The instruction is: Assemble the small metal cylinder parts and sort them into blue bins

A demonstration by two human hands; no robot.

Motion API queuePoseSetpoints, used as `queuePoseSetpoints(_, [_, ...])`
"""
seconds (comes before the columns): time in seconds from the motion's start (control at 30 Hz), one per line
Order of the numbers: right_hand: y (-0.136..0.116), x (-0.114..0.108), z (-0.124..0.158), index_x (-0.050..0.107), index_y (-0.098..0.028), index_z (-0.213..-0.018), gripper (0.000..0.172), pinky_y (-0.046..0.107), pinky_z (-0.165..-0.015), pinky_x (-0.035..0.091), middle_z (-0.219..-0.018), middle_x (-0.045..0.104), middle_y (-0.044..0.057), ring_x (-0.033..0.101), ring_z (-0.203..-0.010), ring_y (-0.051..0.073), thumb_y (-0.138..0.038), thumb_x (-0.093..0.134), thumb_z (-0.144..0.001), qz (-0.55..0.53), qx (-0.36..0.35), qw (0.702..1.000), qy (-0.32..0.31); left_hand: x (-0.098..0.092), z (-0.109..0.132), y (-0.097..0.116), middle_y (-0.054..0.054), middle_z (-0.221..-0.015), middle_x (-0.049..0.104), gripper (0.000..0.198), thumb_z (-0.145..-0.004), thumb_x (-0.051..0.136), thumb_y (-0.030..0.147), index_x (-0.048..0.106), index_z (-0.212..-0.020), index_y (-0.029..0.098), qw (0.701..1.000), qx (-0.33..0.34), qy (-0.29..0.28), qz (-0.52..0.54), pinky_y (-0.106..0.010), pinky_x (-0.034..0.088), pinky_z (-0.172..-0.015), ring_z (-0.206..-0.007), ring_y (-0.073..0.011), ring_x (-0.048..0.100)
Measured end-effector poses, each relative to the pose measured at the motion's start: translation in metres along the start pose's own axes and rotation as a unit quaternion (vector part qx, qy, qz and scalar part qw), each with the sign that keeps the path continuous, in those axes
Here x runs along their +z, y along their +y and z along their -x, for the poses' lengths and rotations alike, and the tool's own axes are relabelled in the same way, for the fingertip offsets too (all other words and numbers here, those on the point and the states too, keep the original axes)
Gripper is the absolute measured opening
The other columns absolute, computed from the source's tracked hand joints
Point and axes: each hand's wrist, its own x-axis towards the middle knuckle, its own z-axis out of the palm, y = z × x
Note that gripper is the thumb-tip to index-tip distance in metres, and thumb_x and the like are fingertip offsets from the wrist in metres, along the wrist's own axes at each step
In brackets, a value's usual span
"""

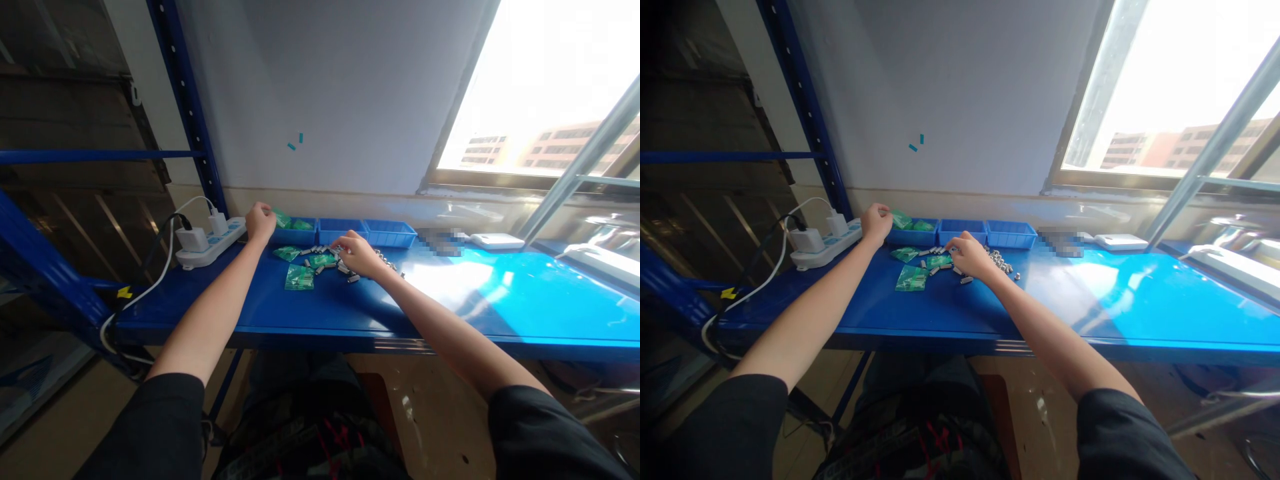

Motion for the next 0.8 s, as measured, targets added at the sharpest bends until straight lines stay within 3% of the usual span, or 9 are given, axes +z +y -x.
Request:
queuePoseSetpoints(0.17, [0.001, 0.001, 0.001, 0.072, -0.018, -0.099, 0.035, 0.027, -0.078, 0.043, -0.090, 0.054, 0.006, 0.054, -0.081, 0.017, -0.006, 0.047, -0.075, 0.017, 0.001, 0.999, -0.039, -0.001, 0.015, 0.002, -0.018, -0.120, 0.056, 0.018, -0.076, 0.061, 0.033, 0.065, -0.088, 0.020, 0.990, 0.059, -0.021, -0.123, -0.051, 0.041, -0.092, -0.116, -0.0403, 0.049])
queuePoseSetpoints(0.23, [0.002, 0.002, 0.001, 0.071, -0.018, -0.101, 0.036, 0.027, -0.077, 0.043, -0.090, 0.055, 0.006, 0.054, -0.080, 0.016, -0.008, 0.048, -0.076, 0.024, -0.004, 0.999, -0.047, 0.000, 0.020, 0.003, -0.017, -0.129, 0.051, 0.029, -0.084, 0.050, 0.041, 0.066, -0.099, 0.021, 0.975, 0.133, -0.025, -0.176, -0.049, 0.039, -0.094, -0.121, -0.0386, 0.044])
queuePoseSetpoints(0.33, [0.002, 0.003, 0.001, 0.071, -0.018, -0.101, 0.034, 0.027, -0.076, 0.043, -0.090, 0.056, 0.005, 0.055, -0.077, 0.016, -0.010, 0.048, -0.077, 0.033, -0.015, 0.998, -0.055, 0.001, 0.024, 0.005, -0.012, -0.128, 0.056, 0.045, -0.092, 0.030, 0.047, 0.065, -0.111, 0.025, 0.945, 0.203, -0.081, -0.241, -0.051, 0.035, -0.098, -0.120, -0.0348, 0.047])
queuePoseSetpoints(0.43, [0.001, 0.002, 0.000, 0.071, -0.019, -0.101, 0.033, 0.028, -0.076, 0.043, -0.089, 0.059, 0.005, 0.055, -0.075, 0.015, -0.011, 0.049, -0.078, 0.040, -0.017, 0.997, -0.068, 0.004, 0.023, 0.005, -0.014, -0.116, 0.064, 0.053, -0.092, 0.024, 0.053, 0.067, -0.107, 0.024, 0.934, 0.189, -0.127, -0.277, -0.059, 0.028, -0.100, -0.112, -0.0356, 0.053])
queuePoseSetpoints(0.6, [0.001, 0.003, 0.001, 0.069, -0.017, -0.105, 0.028, 0.029, -0.078, 0.045, -0.093, 0.062, 0.008, 0.057, -0.081, 0.018, -0.017, 0.054, -0.082, 0.050, -0.028, 0.996, -0.065, 0.011, 0.023, 0.005, -0.017, -0.094, 0.070, 0.056, -0.089, 0.030, 0.060, 0.070, -0.088, 0.021, 0.939, 0.189, -0.101, -0.269, -0.068, 0.007, -0.105, -0.122, -0.0395, 0.043])
queuePoseSetpoints(0.7, [0.004, 0.009, 0.000, 0.065, -0.015, -0.116, 0.036, 0.036, -0.089, 0.043, -0.103, 0.063, 0.012, 0.055, -0.098, 0.025, -0.025, 0.062, -0.081, 0.080, -0.072, 0.992, -0.067, 0.013, 0.032, 0.005, -0.020, -0.109, 0.067, 0.051, -0.086, 0.040, 0.060, 0.068, -0.095, 0.019, 0.950, 0.172, -0.105, -0.238, -0.069, 0.002, -0.105, -0.127, -0.0411, 0.039])
queuePoseSetpoints(0.8, [0.007, 0.016, -0.004, 0.067, -0.016, -0.113, 0.033, 0.037, -0.095, 0.040, -0.105, 0.067, 0.011, 0.055, -0.103, 0.025, -0.022, 0.063, -0.081, 0.100, -0.118, 0.983, -0.098, 0.013, 0.046, 0.008, -0.024, -0.136, 0.049, 0.051, -0.085, 0.045, 0.056, 0.062, -0.113, 0.017, 0.951, 0.168, -0.122, -0.227, -0.070, 0.003, -0.104, -0.136, -0.0419, 0.027])
